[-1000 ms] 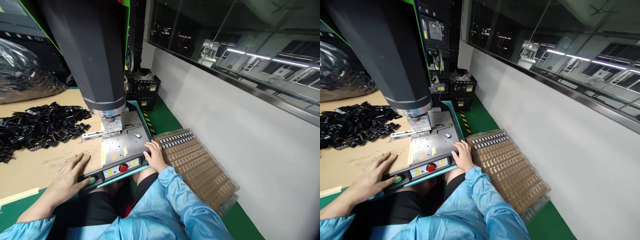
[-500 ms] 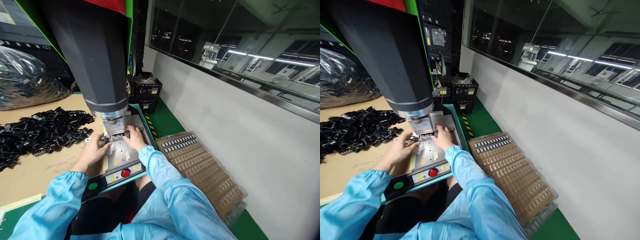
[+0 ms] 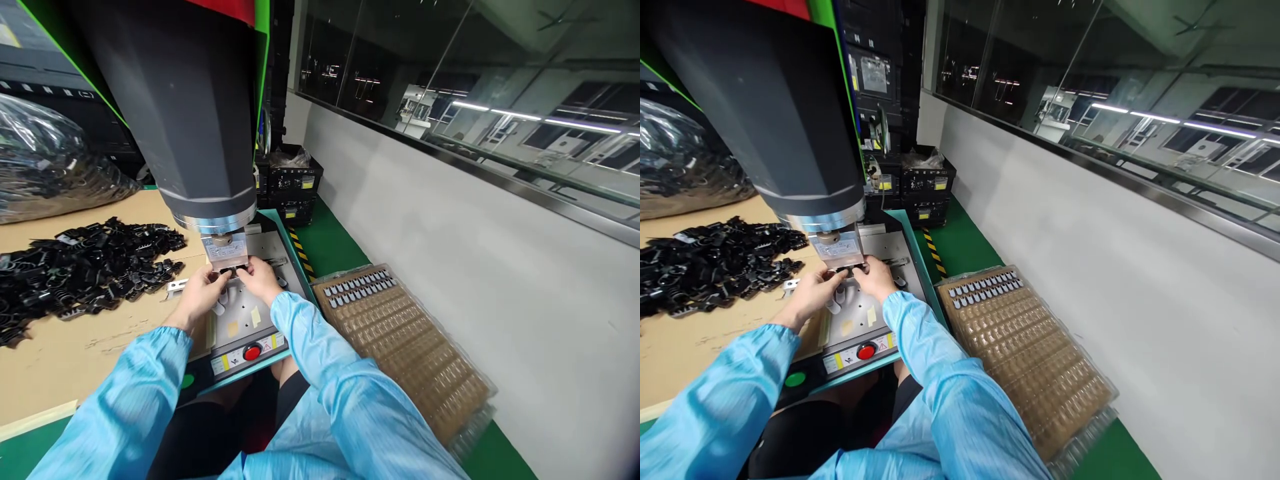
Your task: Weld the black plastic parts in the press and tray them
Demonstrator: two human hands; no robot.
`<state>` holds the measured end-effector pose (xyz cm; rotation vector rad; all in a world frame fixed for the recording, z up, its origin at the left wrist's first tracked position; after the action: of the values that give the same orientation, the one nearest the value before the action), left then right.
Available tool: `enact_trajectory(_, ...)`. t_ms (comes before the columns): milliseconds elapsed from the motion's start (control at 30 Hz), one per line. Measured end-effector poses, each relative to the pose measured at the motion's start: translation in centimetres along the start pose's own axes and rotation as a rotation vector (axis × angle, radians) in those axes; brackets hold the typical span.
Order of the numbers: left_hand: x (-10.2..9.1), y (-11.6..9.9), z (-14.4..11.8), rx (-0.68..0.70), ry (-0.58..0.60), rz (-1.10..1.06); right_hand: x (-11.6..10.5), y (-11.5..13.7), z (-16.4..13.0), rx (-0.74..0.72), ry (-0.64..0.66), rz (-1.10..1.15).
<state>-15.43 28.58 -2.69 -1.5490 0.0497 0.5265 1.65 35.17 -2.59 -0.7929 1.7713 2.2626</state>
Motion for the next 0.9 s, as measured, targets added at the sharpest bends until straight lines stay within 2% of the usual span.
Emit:
enact_trajectory(67,0.5,0.1,-2.5,-0.031,-0.027,-0.140,-0.1,-0.5,-2.3,0.022,-0.032,0.188)
enact_trajectory(200,2.0,0.3,-9.5,-0.113,-0.076,-0.450,-0.3,-0.9,-9.0,-0.026,-0.039,0.493)
enact_trajectory(300,2.9,0.1,-13.9,-0.131,-0.086,-0.535,-0.6,-0.4,-13.6,-0.048,-0.030,0.584)
enact_trajectory(367,3.3,-0.1,-15.8,-0.113,-0.075,-0.562,-0.8,0.1,-15.7,-0.044,-0.036,0.587)
enact_trajectory(533,3.6,-0.5,-17.7,-0.105,-0.059,-0.533,-1.5,0.6,-18.0,-0.039,-0.034,0.573)
enact_trajectory(900,3.7,-1.5,-18.6,-0.098,-0.036,-0.575,-2.1,0.8,-19.1,-0.065,-0.047,0.526)
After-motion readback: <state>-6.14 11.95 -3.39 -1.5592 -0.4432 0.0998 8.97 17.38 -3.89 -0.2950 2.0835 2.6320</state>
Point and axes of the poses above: each hand's wrist, its own z-axis towards the middle knuckle, its own x-axis out of the palm, y = z × x, the point moved 1 cm from there along z, towards the middle knuckle, and after that the axes turned 2 degrees about -y, right-handed, at the moved point
